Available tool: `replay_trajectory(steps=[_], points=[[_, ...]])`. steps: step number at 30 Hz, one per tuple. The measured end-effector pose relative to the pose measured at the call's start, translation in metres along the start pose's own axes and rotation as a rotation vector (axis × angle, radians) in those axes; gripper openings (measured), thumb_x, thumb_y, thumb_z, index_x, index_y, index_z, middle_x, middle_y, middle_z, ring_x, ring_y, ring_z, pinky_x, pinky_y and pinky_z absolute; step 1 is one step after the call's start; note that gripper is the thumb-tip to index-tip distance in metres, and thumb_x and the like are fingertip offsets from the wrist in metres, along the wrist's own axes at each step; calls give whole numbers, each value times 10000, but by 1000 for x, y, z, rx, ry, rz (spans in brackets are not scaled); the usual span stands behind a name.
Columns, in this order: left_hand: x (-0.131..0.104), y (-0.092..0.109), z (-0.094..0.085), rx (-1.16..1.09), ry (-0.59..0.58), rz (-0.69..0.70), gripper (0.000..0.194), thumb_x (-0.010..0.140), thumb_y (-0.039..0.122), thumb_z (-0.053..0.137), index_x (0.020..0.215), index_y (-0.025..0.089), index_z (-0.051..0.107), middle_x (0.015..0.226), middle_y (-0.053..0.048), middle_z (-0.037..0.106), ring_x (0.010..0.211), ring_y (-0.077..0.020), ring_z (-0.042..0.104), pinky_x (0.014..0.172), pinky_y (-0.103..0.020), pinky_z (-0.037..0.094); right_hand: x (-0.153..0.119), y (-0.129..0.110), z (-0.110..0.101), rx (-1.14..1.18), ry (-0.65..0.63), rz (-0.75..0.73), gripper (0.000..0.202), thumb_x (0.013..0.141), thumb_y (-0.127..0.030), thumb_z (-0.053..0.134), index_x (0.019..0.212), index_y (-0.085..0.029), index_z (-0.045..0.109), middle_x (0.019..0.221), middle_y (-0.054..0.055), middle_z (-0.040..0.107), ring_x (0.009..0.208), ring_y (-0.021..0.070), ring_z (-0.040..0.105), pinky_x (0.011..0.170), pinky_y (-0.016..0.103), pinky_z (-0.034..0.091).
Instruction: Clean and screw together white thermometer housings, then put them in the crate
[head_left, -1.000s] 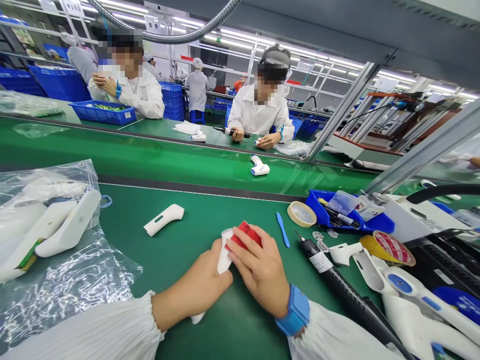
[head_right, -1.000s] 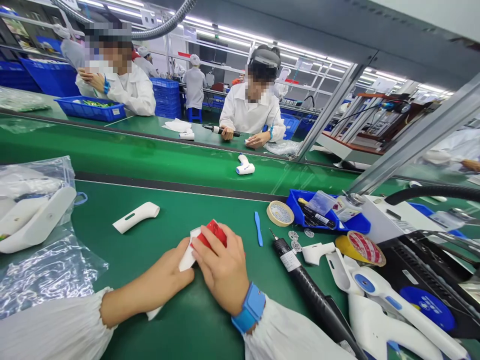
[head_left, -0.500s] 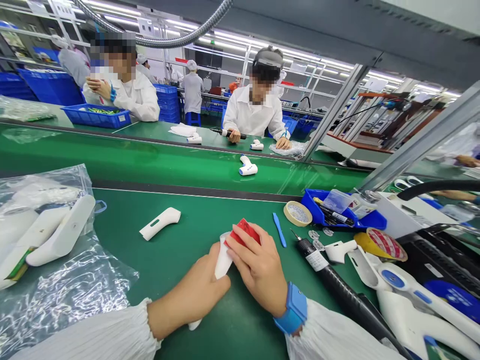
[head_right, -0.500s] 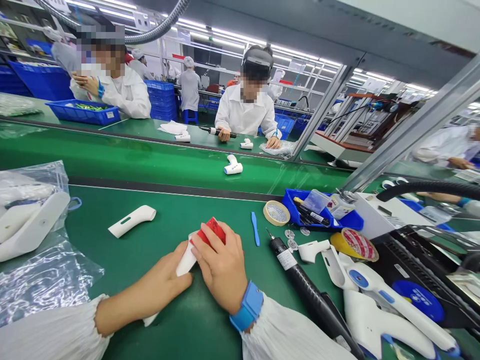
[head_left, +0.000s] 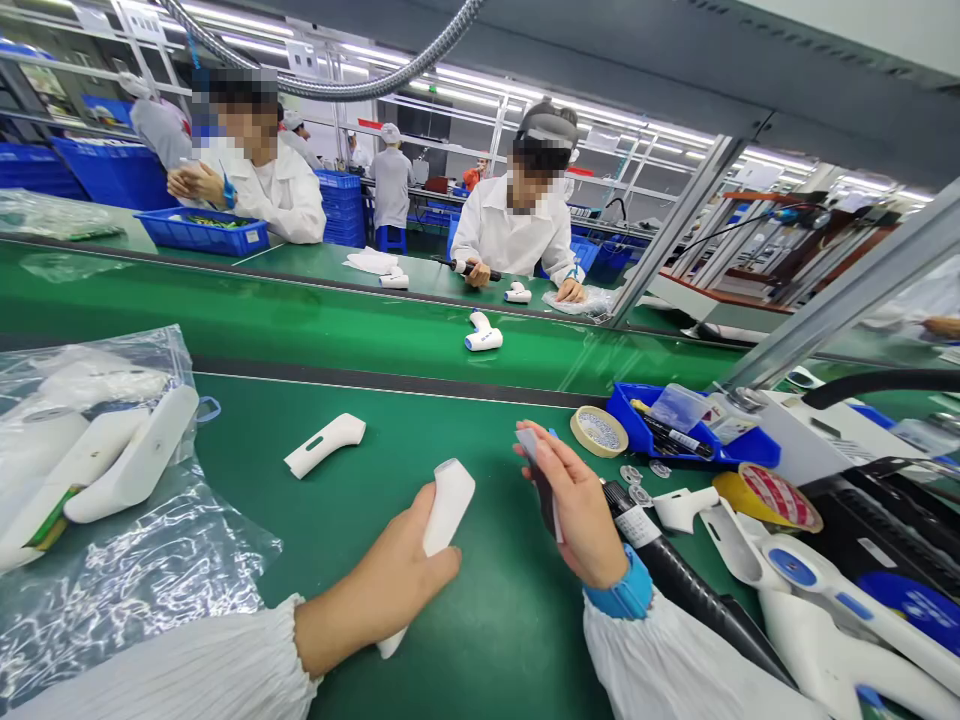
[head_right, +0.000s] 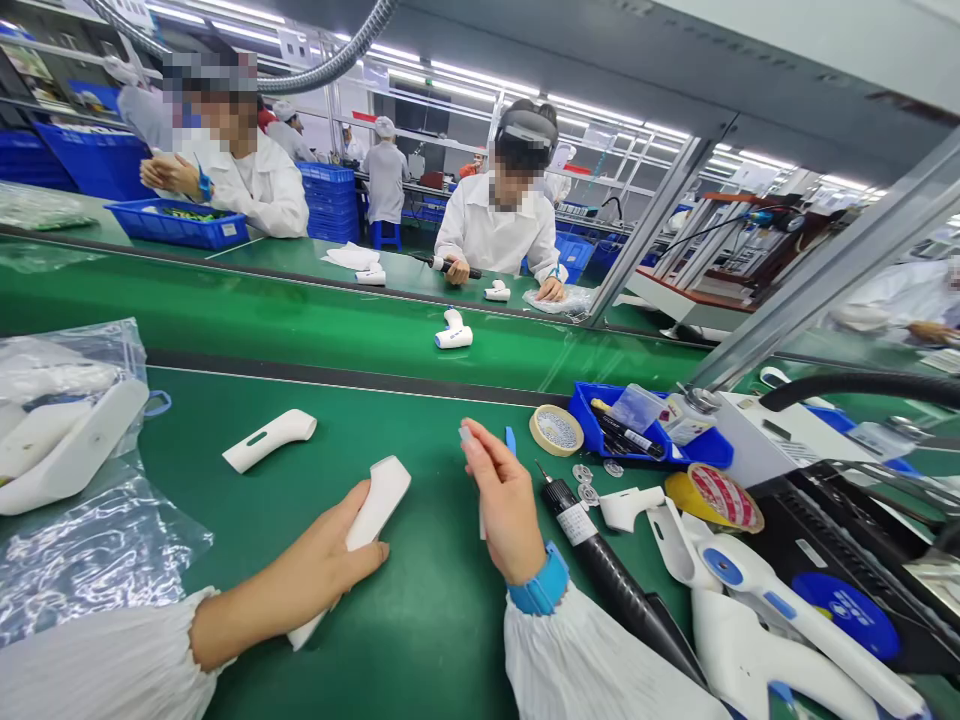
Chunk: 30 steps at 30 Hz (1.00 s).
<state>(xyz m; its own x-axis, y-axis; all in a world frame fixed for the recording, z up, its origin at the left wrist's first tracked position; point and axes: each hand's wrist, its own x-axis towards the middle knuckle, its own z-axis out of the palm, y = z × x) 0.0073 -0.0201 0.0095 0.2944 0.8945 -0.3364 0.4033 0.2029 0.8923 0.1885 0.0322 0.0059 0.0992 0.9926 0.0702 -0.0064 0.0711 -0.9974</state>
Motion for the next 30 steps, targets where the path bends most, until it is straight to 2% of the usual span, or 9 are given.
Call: replay_trajectory(steps=[5,9,12,15,17,19,23,27,30], points=[[1,0,-3,-62,-21,-69,309,753,247,434,1052,209,367,626,73,330,487,-94,359,439,-214,313,5,1,-9,341,-17,293,398,750,-445,588,1082,-225,582,1152,56,597,951,214,612,636,266,533],[1,6,-5,-80,-36,-106,253,748,251,447,989,199,386,635,72,329,500,-91,375,445,-211,334,4,-3,-6,485,-30,447,346,764,-411,580,1061,-233,576,1162,34,589,960,211,611,664,274,540],[2,10,-5,-110,-48,-122,240,747,251,449,972,197,385,631,72,333,494,-90,382,436,-211,346,2,-5,-4,509,-45,507,300,765,-390,581,1006,-213,606,1142,33,601,948,208,616,687,273,536],[3,9,-5,-126,-42,-123,237,746,248,448,969,195,383,626,74,341,470,-85,376,415,-211,348,0,-3,-4,451,-107,481,319,767,-415,574,1001,-204,621,1166,46,587,963,216,606,708,292,530],[3,6,-4,-129,-42,-125,232,748,243,445,967,196,383,628,73,349,463,-82,379,409,-210,353,-1,-1,-3,347,-141,397,338,764,-437,572,1010,-211,627,1175,51,582,984,223,592,749,324,518],[2,4,-3,-130,-39,-112,226,749,236,441,965,199,386,629,72,358,465,-83,389,409,-208,357,-4,0,-1,173,-149,253,320,758,-431,582,992,-223,644,1161,50,594,1025,229,566,829,365,484],[3,-1,-2,-132,-13,-53,234,743,217,440,973,205,400,609,75,366,467,-88,414,402,-198,358,-16,0,5,-265,-207,-195,209,772,-315,594,958,-260,672,1104,39,629,1104,232,506,954,443,387],[5,-5,-1,-162,-10,-28,293,738,206,435,1029,207,404,580,82,390,434,-86,406,371,-193,356,-29,-1,12,-592,-267,-664,252,777,-191,595,1009,-270,651,1057,29,653,1061,230,522,940,481,394],[5,-8,0,-165,-6,-36,307,741,202,420,1047,204,400,569,84,409,417,-82,391,355,-188,347,-32,0,18,-754,-272,-840,270,772,-159,596,1020,-251,649,1054,25,656,1102,261,486,883,476,439]])
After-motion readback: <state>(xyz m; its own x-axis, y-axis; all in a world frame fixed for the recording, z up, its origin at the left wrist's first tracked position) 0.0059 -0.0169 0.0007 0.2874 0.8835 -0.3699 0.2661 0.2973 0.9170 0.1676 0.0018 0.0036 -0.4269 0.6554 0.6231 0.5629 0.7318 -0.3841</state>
